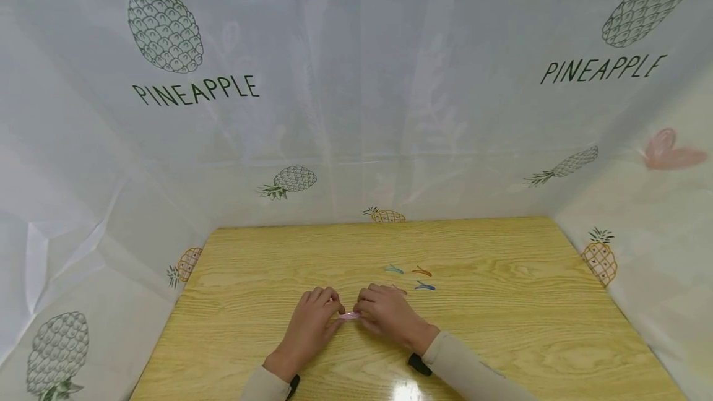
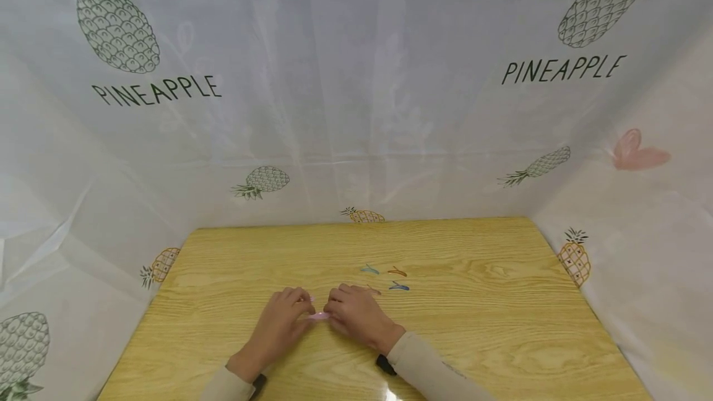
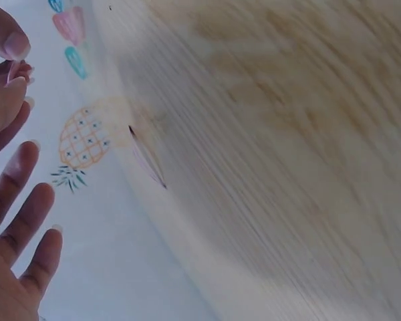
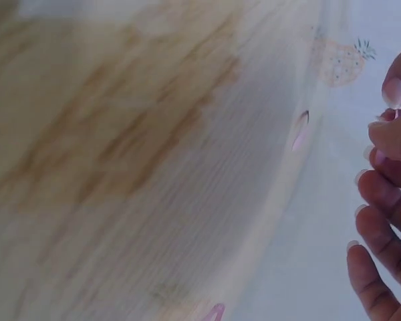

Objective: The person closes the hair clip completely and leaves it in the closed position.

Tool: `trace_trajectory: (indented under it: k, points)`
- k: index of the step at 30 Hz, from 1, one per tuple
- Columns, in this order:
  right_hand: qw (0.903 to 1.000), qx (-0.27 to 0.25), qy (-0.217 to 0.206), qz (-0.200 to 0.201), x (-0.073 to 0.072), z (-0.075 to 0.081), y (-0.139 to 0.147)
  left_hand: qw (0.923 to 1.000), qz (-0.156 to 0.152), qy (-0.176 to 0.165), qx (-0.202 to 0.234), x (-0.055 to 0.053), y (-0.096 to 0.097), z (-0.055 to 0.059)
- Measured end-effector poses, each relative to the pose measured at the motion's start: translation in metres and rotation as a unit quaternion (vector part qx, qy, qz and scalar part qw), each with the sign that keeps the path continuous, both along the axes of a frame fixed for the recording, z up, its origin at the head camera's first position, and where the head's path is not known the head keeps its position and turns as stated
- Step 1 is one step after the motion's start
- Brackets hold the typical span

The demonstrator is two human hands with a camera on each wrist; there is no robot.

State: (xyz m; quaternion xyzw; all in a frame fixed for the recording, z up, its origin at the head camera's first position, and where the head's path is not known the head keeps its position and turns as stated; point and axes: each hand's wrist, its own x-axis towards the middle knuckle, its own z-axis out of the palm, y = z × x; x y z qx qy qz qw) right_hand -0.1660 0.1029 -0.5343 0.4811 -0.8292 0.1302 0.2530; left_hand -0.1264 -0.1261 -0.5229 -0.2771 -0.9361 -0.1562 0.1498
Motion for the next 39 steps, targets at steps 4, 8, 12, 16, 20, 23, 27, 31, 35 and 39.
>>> trace_trajectory:
  k: [4, 8, 12, 16, 20, 23, 27, 31, 35, 39]
  points:
    - [0.9996, 0.003, -0.029, -0.003, 0.001, -0.001, -0.008, 0.9999, 0.004, 0.006, -0.012, 0.001, -0.007, -0.002]
    - [0.9985, 0.008, -0.053, -0.005, 0.003, -0.001, -0.017, 0.9997, 0.01, 0.004, -0.022, 0.002, -0.016, -0.005]
    - [0.997, 0.022, -0.073, -0.012, 0.004, -0.001, -0.026, 0.9996, 0.014, -0.009, -0.021, 0.003, -0.025, -0.008]
    - [0.9935, 0.048, -0.099, -0.028, 0.004, -0.001, -0.035, 0.9995, 0.019, -0.015, -0.02, 0.002, -0.033, -0.011]
    - [0.9902, 0.067, -0.114, -0.046, 0.003, -0.002, -0.044, 0.9997, 0.019, -0.002, -0.018, 0.001, -0.037, -0.013]
    - [0.9887, 0.076, -0.116, -0.058, 0.002, -0.002, -0.05, 0.9995, 0.018, 0.016, -0.02, -0.002, -0.04, -0.015]
    - [0.9864, 0.088, -0.119, -0.071, 0.001, -0.002, -0.055, 0.9988, 0.016, 0.032, -0.032, -0.006, -0.042, -0.018]
    - [0.9841, 0.101, -0.12, -0.085, 0.0, -0.003, -0.057, 0.9988, 0.019, 0.012, -0.044, -0.008, -0.04, -0.015]
    - [0.9823, 0.11, -0.119, -0.094, -0.002, -0.004, -0.059, 0.9984, 0.022, -0.012, -0.05, -0.009, -0.038, -0.012]
    - [0.9819, 0.116, -0.112, -0.099, -0.004, -0.005, -0.06, 0.9984, 0.022, -0.015, -0.05, -0.012, -0.037, -0.013]
